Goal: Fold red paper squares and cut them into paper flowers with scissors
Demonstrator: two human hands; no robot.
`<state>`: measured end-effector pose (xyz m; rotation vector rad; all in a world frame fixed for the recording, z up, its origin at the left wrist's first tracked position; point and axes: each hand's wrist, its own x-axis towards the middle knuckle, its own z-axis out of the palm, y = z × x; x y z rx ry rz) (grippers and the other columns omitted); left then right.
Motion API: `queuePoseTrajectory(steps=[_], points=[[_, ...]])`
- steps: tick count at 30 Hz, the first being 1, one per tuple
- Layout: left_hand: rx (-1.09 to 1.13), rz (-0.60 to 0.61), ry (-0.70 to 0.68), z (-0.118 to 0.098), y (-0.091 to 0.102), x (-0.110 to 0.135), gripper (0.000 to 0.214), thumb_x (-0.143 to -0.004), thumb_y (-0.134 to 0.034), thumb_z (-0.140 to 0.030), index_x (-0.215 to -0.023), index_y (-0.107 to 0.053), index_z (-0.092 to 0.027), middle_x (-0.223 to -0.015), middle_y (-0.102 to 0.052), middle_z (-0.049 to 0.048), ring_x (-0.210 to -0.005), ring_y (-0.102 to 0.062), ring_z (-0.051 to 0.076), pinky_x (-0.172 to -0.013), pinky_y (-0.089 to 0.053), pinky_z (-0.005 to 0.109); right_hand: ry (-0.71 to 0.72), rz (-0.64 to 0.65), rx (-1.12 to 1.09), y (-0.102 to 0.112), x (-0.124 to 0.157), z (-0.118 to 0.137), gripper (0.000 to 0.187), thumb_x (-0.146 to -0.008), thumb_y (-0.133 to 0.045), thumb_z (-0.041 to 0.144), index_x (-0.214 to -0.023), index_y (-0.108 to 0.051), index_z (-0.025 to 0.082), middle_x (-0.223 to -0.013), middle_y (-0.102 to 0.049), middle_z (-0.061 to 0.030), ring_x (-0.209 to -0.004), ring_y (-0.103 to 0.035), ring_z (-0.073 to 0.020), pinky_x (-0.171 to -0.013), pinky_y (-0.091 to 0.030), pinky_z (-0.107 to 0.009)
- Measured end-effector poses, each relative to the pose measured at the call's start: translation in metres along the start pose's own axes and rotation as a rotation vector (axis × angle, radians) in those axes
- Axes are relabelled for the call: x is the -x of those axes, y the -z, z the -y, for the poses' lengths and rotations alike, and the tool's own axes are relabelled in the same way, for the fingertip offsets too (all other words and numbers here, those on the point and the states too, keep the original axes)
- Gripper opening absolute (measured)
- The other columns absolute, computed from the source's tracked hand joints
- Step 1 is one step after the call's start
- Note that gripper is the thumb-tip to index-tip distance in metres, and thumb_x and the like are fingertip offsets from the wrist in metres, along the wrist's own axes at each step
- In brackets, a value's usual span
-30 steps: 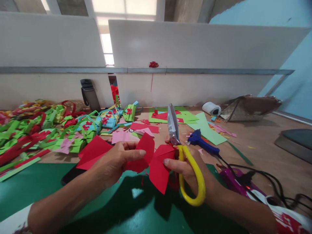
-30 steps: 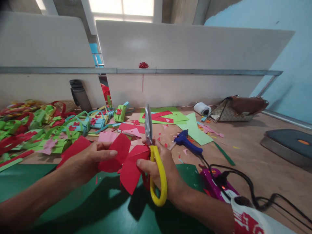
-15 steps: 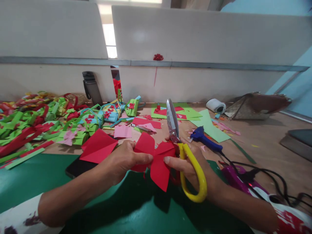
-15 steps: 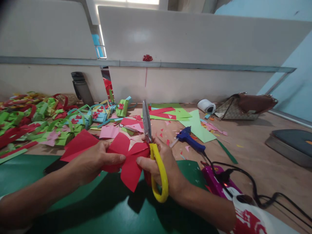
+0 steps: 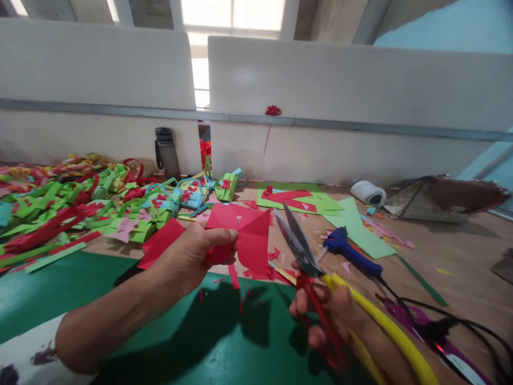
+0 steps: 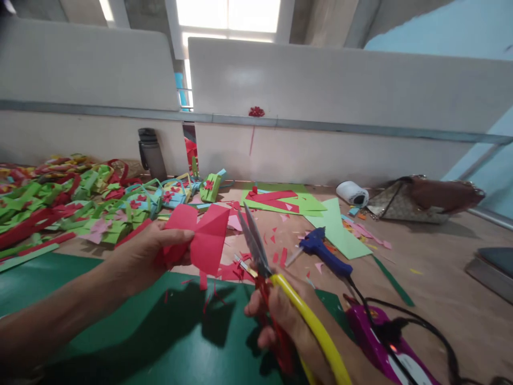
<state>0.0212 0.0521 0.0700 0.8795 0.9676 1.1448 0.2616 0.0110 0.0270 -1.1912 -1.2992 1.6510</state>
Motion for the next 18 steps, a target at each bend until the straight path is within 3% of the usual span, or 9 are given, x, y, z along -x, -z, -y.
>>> queuePoseTrajectory(steps=[1,3,7,11,18], points=[[0.009,-0.03,-0.002,-0.001,0.001,-0.001,0.023,-0.069,-0.067,-0.013,-0.052,-0.052,-0.015,-0.045,-0.052,-0.0043,-0.046,-0.052,0.009,-0.05,-0.048,0.021,0.016,0.051,-0.024,0.005,0.0,-0.006,0.07,-0.052,-0.063,0.08,-0.089,-0.06,0.021,-0.078,-0.067,-0.0038,-0.045,-0.06,-0.0106,-0.038,-0.044,-0.018],[0.032,-0.081,0.005,-0.002,0.001,-0.003,0.023,-0.07,-0.067,-0.013,-0.052,-0.051,-0.016,-0.042,-0.05,-0.0048,-0.046,-0.053,0.01,-0.049,-0.048,0.022,0.02,0.094,0.005,0.011,0.0,-0.016,0.077,-0.051,-0.062,0.082,-0.1,-0.059,0.023,-0.071,-0.067,-0.0032,-0.038,-0.056,-0.0096,-0.034,-0.04,-0.017],[0.062,-0.114,0.023,0.0,0.003,-0.009,0.019,-0.07,-0.068,-0.013,-0.059,-0.053,-0.016,-0.048,-0.055,-0.0042,-0.047,-0.053,0.01,-0.05,-0.049,0.022,-0.024,0.12,0.106,0.008,0.001,-0.02,0.071,-0.055,-0.062,0.079,-0.097,-0.063,0.022,-0.062,-0.065,-0.0031,-0.04,-0.054,-0.0125,-0.034,-0.037,-0.02],[0.075,-0.083,0.02,0.003,0.006,-0.011,0.014,-0.07,-0.071,-0.016,-0.067,-0.057,-0.015,-0.057,-0.06,-0.0027,-0.052,-0.056,0.011,-0.052,-0.052,0.024,-0.047,0.139,0.146,0.005,0.003,-0.017,0.054,-0.06,-0.067,0.068,-0.088,-0.066,0.022,-0.062,-0.063,-0.0015,-0.048,-0.056,-0.0143,-0.039,-0.038,-0.02],[0.063,0.049,0.001,0.006,0.004,-0.007,0.008,-0.073,-0.07,-0.019,-0.074,-0.063,-0.014,-0.063,-0.064,0.0005,-0.056,-0.06,0.013,-0.048,-0.052,0.025,-0.075,0.105,0.093,0.005,0.001,-0.02,0.043,-0.064,-0.066,0.061,-0.086,-0.067,0.025,-0.057,-0.057,0.0002,-0.046,-0.049,-0.0136,-0.04,-0.035,-0.022]])
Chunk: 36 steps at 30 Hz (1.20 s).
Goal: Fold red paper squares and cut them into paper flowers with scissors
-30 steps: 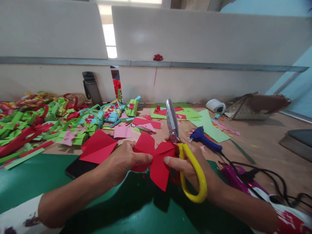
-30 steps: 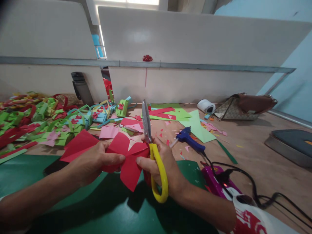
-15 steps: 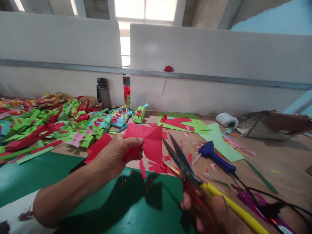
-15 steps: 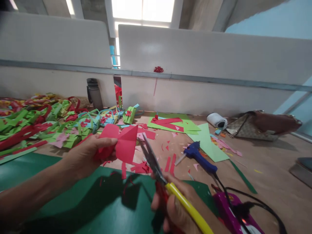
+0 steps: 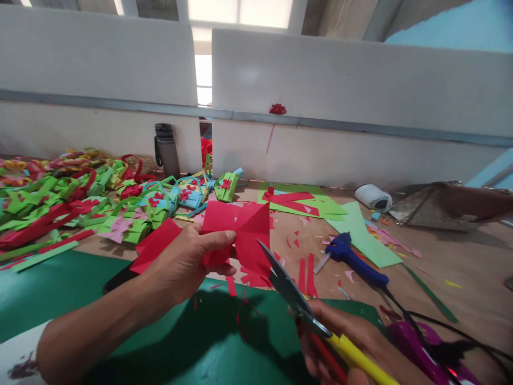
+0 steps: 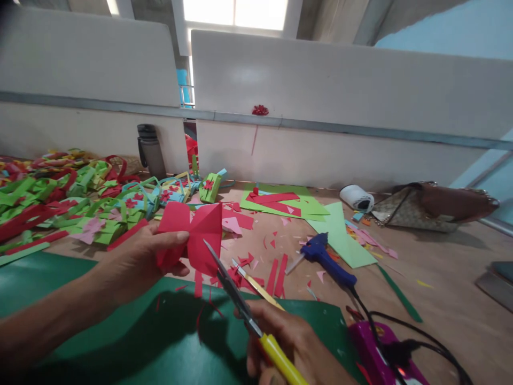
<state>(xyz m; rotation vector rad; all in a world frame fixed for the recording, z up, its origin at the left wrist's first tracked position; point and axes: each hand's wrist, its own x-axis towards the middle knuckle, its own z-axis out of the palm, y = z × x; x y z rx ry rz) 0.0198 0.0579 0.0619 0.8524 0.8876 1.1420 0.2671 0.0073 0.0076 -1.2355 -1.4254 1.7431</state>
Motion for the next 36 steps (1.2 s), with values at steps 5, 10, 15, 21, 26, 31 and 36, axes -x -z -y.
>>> queuePoseTrajectory(steps=[5,10,15,21,26,31,36], points=[[0.045,-0.081,0.017,-0.001,-0.003,0.0,0.007,-0.072,-0.069,-0.015,-0.07,-0.062,-0.015,-0.062,-0.064,-0.0003,-0.055,-0.06,0.012,-0.045,-0.051,0.022,0.03,-0.005,0.012,-0.003,0.0,-0.001,0.052,-0.058,-0.067,0.067,-0.087,-0.066,0.024,-0.057,-0.056,0.0004,-0.048,-0.048,-0.0138,-0.041,-0.034,-0.021],[0.077,-0.112,0.019,-0.003,-0.004,0.0,0.011,-0.069,-0.071,-0.014,-0.065,-0.061,-0.014,-0.055,-0.06,-0.0017,-0.052,-0.059,0.011,-0.046,-0.052,0.021,0.1,0.048,0.136,0.0,0.003,0.006,0.064,-0.056,-0.062,0.078,-0.09,-0.065,0.023,-0.062,-0.056,-0.0009,-0.047,-0.045,-0.0133,-0.041,-0.037,-0.024],[0.084,-0.139,0.014,-0.003,-0.004,0.001,0.011,-0.067,-0.072,-0.013,-0.066,-0.061,-0.014,-0.057,-0.061,-0.001,-0.051,-0.059,0.012,-0.046,-0.053,0.023,0.152,0.07,0.223,-0.002,0.002,0.015,0.071,-0.057,-0.055,0.083,-0.096,-0.061,0.024,-0.058,-0.049,0.002,-0.041,-0.034,-0.0098,-0.038,-0.029,-0.023],[0.098,-0.126,0.018,-0.001,-0.001,-0.001,0.011,-0.068,-0.071,-0.011,-0.066,-0.06,-0.014,-0.058,-0.061,-0.0016,-0.053,-0.059,0.012,-0.047,-0.054,0.024,0.198,-0.033,0.199,-0.01,-0.002,0.012,0.072,-0.057,-0.054,0.084,-0.09,-0.064,0.022,-0.058,-0.041,0.0026,-0.046,-0.032,-0.0109,-0.041,-0.024,-0.024],[0.094,-0.126,0.014,0.0,0.0,-0.003,0.011,-0.069,-0.071,-0.012,-0.065,-0.061,-0.014,-0.056,-0.061,-0.0025,-0.053,-0.059,0.011,-0.049,-0.054,0.023,0.224,-0.058,0.142,-0.005,-0.005,0.0,0.065,-0.059,-0.06,0.077,-0.094,-0.066,0.023,-0.059,-0.043,0.0023,-0.046,-0.032,-0.011,-0.042,-0.029,-0.024],[0.091,-0.132,0.005,0.0,-0.001,-0.001,0.012,-0.068,-0.071,-0.012,-0.063,-0.061,-0.014,-0.056,-0.06,-0.0027,-0.052,-0.057,0.011,-0.05,-0.055,0.024,0.183,-0.025,0.192,-0.002,-0.004,-0.004,0.055,-0.064,-0.062,0.072,-0.091,-0.066,0.024,-0.057,-0.042,0.0029,-0.047,-0.033,-0.0123,-0.043,-0.033,-0.024],[0.095,-0.122,0.004,-0.002,-0.002,0.001,0.012,-0.068,-0.071,-0.012,-0.065,-0.06,-0.014,-0.056,-0.06,-0.0028,-0.052,-0.057,0.01,-0.05,-0.054,0.024,0.151,-0.016,0.213,-0.001,-0.006,-0.005,0.061,-0.064,-0.063,0.07,-0.1,-0.064,0.022,-0.059,-0.04,0.0035,-0.048,-0.034,-0.0114,-0.041,-0.031,-0.021]])
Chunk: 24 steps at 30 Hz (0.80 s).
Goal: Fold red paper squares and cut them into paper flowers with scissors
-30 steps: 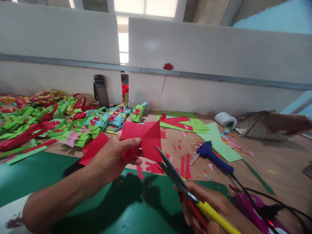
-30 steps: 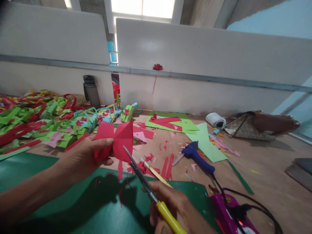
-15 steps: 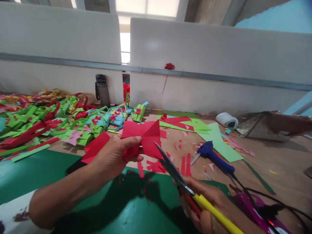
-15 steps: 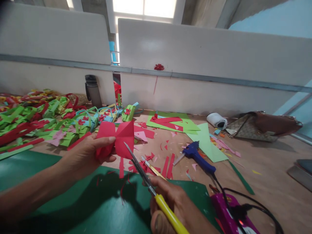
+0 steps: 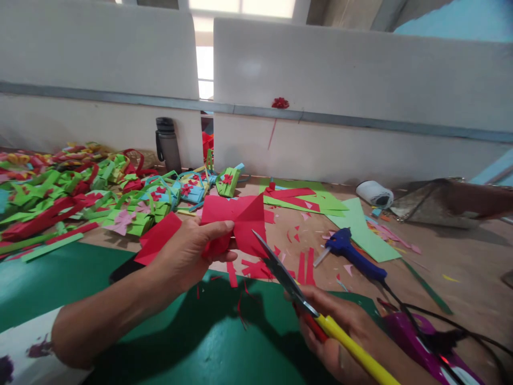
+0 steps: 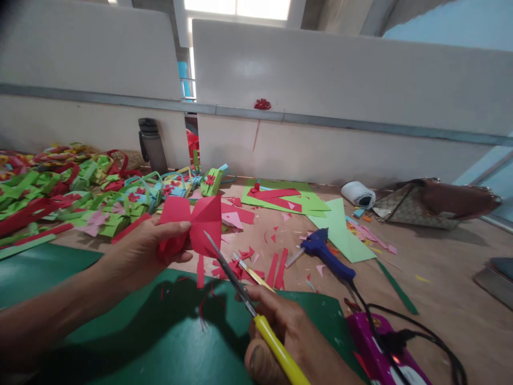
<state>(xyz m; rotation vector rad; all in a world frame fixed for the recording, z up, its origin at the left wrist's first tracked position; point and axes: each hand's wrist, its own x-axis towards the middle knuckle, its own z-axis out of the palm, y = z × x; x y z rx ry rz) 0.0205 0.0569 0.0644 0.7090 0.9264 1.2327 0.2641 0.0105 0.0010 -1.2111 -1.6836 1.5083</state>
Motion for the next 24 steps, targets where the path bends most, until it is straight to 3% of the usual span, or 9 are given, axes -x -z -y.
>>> queuePoseTrajectory(steps=[4,9,16,24], points=[[-0.011,-0.01,0.0,0.0,0.0,0.0,0.012,-0.068,-0.071,-0.012,-0.064,-0.059,-0.013,-0.055,-0.059,-0.0031,-0.052,-0.056,0.01,-0.049,-0.054,0.024,-0.038,0.017,0.01,0.003,0.003,0.015,0.066,-0.062,-0.063,0.073,-0.102,-0.062,0.02,-0.063,-0.039,0.0037,-0.053,-0.034,-0.0121,-0.046,-0.035,-0.022],[-0.012,0.001,0.01,0.002,0.0,-0.003,0.013,-0.069,-0.071,-0.013,-0.066,-0.059,-0.014,-0.055,-0.059,-0.0029,-0.052,-0.057,0.01,-0.049,-0.053,0.023,-0.031,0.031,-0.016,0.002,0.009,0.027,0.066,-0.059,-0.058,0.08,-0.089,-0.064,0.021,-0.064,-0.039,0.0033,-0.055,-0.033,-0.0121,-0.049,-0.04,-0.022],[-0.023,-0.017,0.0,0.003,0.0,-0.003,0.017,-0.068,-0.073,-0.014,-0.069,-0.056,-0.014,-0.057,-0.059,-0.0025,-0.051,-0.057,0.011,-0.051,-0.054,0.026,0.051,0.012,0.025,0.007,0.003,-0.013,0.061,-0.068,-0.063,0.066,-0.112,-0.063,0.023,-0.058,-0.049,0.0027,-0.05,-0.046,-0.0123,-0.046,-0.043,-0.02],[0.001,-0.031,0.005,0.002,-0.003,-0.003,0.02,-0.07,-0.069,-0.009,-0.063,-0.051,-0.014,-0.051,-0.055,-0.0041,-0.045,-0.052,0.008,-0.047,-0.054,0.024,0.088,0.033,0.054,0.009,-0.005,-0.034,0.062,-0.069,-0.066,0.061,-0.116,-0.062,0.022,-0.052,-0.055,0.0027,-0.042,-0.048,-0.0117,-0.038,-0.041,-0.018]])
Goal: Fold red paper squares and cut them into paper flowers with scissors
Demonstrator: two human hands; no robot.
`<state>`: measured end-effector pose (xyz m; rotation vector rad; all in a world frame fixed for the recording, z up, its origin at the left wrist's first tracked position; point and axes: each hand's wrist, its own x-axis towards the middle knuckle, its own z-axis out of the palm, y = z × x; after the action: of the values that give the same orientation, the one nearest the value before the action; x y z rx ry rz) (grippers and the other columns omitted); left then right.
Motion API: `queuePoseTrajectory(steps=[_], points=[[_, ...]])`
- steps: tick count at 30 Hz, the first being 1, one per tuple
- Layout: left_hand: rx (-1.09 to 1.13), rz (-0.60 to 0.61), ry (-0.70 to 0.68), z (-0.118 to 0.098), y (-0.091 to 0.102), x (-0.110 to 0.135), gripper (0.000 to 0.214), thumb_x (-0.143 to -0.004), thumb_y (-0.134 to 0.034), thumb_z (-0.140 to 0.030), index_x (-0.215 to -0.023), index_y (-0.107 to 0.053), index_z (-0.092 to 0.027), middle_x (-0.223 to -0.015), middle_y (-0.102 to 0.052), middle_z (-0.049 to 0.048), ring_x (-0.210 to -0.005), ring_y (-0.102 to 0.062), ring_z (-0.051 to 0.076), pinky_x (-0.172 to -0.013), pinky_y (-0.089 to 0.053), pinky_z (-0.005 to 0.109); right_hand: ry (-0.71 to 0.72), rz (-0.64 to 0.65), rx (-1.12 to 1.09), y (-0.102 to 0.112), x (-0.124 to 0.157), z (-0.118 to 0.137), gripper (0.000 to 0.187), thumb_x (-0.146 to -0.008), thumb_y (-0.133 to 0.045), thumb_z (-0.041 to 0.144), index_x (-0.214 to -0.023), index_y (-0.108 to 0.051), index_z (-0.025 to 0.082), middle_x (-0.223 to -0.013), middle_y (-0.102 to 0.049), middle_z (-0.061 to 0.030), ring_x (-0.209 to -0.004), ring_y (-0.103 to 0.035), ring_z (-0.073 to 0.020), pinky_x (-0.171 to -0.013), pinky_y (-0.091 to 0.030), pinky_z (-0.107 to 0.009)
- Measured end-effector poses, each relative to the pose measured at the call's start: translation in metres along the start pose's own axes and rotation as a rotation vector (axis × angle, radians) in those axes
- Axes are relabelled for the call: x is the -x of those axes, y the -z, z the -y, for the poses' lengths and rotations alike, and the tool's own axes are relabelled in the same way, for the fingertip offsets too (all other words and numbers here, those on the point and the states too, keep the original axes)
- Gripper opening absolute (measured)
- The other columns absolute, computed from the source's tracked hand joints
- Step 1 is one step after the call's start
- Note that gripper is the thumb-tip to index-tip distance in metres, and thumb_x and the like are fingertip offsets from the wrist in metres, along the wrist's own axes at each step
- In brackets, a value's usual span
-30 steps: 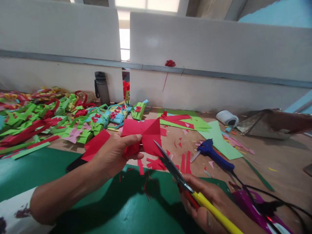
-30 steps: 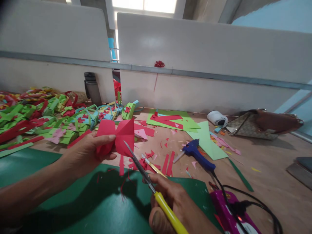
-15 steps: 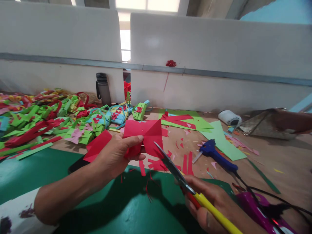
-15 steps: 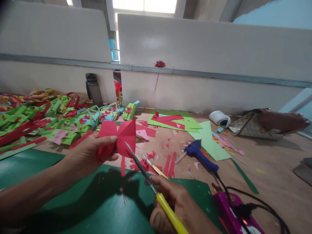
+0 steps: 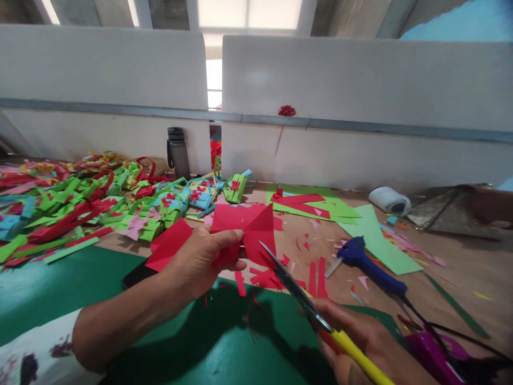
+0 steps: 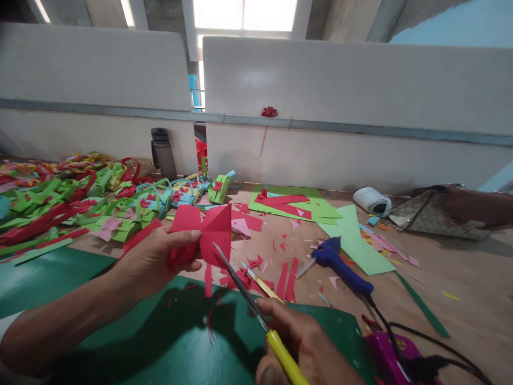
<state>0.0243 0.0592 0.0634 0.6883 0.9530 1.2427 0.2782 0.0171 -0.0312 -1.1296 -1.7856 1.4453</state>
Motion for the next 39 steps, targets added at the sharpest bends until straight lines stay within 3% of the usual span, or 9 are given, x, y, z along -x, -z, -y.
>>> queuePoseTrajectory(steps=[8,14,23,27,35,39], points=[[-0.057,0.023,0.008,0.002,0.004,-0.003,0.012,-0.07,-0.069,-0.012,-0.075,-0.058,-0.013,-0.064,-0.062,0.0013,-0.053,-0.059,0.012,-0.048,-0.054,0.024,-0.053,0.013,-0.013,0.003,0.001,0.006,0.052,-0.073,-0.065,0.058,-0.11,-0.065,0.022,-0.052,-0.052,0.004,-0.042,-0.045,-0.0101,-0.037,-0.039,-0.016],[-0.033,0.034,0.016,0.002,0.004,-0.004,0.012,-0.068,-0.071,-0.012,-0.065,-0.059,-0.013,-0.058,-0.059,-0.0001,-0.053,-0.059,0.012,-0.047,-0.054,0.023,-0.093,0.049,-0.054,0.002,0.0,0.009,0.06,-0.068,-0.062,0.067,-0.108,-0.064,0.023,-0.05,-0.044,0.0049,-0.039,-0.034,-0.0085,-0.036,-0.032,-0.018],[-0.038,0.021,0.036,0.0,0.003,-0.003,0.014,-0.07,-0.068,-0.01,-0.058,-0.06,-0.011,-0.051,-0.057,-0.0014,-0.047,-0.055,0.009,-0.045,-0.053,0.022,-0.213,0.192,-0.054,0.005,0.003,0.051,0.055,-0.07,-0.063,0.063,-0.106,-0.061,0.021,-0.057,-0.043,0.0056,-0.05,-0.03,-0.0093,-0.044,-0.027,-0.02],[-0.041,0.025,0.033,0.0,0.002,-0.002,0.012,-0.069,-0.069,-0.01,-0.062,-0.06,-0.012,-0.053,-0.058,-0.0014,-0.048,-0.055,0.01,-0.045,-0.052,0.022,-0.237,0.19,-0.011,0.006,0.002,0.058,0.049,-0.074,-0.063,0.057,-0.108,-0.063,0.022,-0.057,-0.044,0.0058,-0.048,-0.03,-0.0082,-0.043,-0.027,-0.018],[-0.05,0.031,0.036,0.0,0.002,-0.001,0.011,-0.069,-0.069,-0.011,-0.063,-0.06,-0.013,-0.055,-0.06,-0.0016,-0.048,-0.057,0.01,-0.045,-0.052,0.022,-0.081,0.007,0.059,0.009,0.007,0.02,0.051,-0.073,-0.067,0.051,-0.116,-0.063,0.023,-0.06,-0.058,0.0007,-0.046,-0.048,-0.0125,-0.04,-0.041,-0.018],[-0.051,0.032,0.038,0.001,0.0,0.0,0.011,-0.07,-0.068,-0.009,-0.064,-0.059,-0.013,-0.051,-0.059,-0.0028,-0.045,-0.057,0.01,-0.046,-0.052,0.023,-0.063,-0.053,0.093,0.008,0.009,0.02,0.048,-0.076,-0.066,0.048,-0.116,-0.063,0.021,-0.071,-0.065,-0.0031,-0.063,-0.06,-0.0182,-0.056,-0.052,-0.023]])
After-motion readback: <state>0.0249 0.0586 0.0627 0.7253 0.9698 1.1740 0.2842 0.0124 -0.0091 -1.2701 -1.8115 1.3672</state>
